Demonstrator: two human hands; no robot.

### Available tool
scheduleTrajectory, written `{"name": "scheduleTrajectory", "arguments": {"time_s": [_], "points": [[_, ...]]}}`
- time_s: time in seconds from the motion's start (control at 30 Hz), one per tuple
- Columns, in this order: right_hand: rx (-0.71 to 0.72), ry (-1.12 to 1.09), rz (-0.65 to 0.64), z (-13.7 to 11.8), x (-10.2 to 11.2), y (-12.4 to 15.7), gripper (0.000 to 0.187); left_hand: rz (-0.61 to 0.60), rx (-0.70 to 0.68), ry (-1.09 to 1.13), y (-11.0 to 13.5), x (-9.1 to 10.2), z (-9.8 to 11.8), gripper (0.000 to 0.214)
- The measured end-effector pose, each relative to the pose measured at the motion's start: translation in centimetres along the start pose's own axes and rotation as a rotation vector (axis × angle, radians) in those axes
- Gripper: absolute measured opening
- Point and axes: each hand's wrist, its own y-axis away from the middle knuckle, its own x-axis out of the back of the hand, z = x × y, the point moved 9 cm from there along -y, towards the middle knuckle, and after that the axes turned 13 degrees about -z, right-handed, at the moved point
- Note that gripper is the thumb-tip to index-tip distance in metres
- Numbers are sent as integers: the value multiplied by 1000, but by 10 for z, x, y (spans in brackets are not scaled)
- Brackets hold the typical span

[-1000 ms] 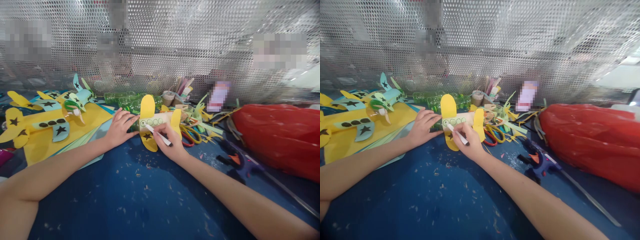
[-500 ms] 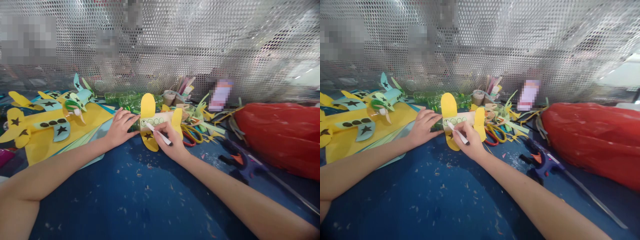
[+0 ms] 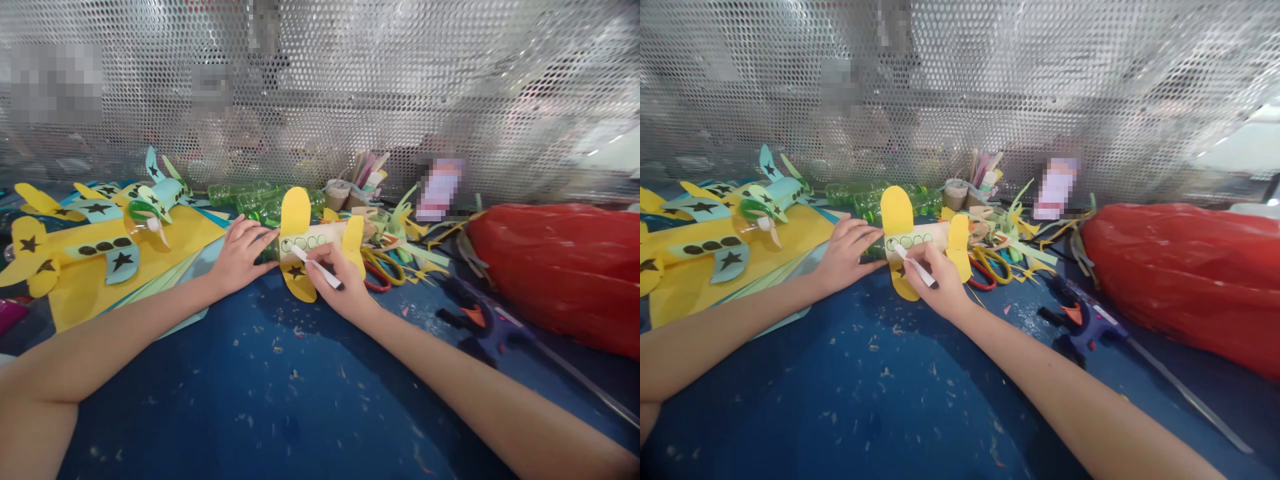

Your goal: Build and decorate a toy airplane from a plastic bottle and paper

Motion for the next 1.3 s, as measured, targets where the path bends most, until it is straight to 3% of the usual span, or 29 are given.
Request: {"name": "scheduleTrajectory", "arguments": {"time_s": [0.7, 1.3], "points": [[13, 7, -32, 1, -3, 0, 5, -2, -11, -9, 0, 1, 1, 55], [-22, -27, 36, 4, 3, 1, 6, 25, -20, -12, 0, 2, 2, 55]]}}
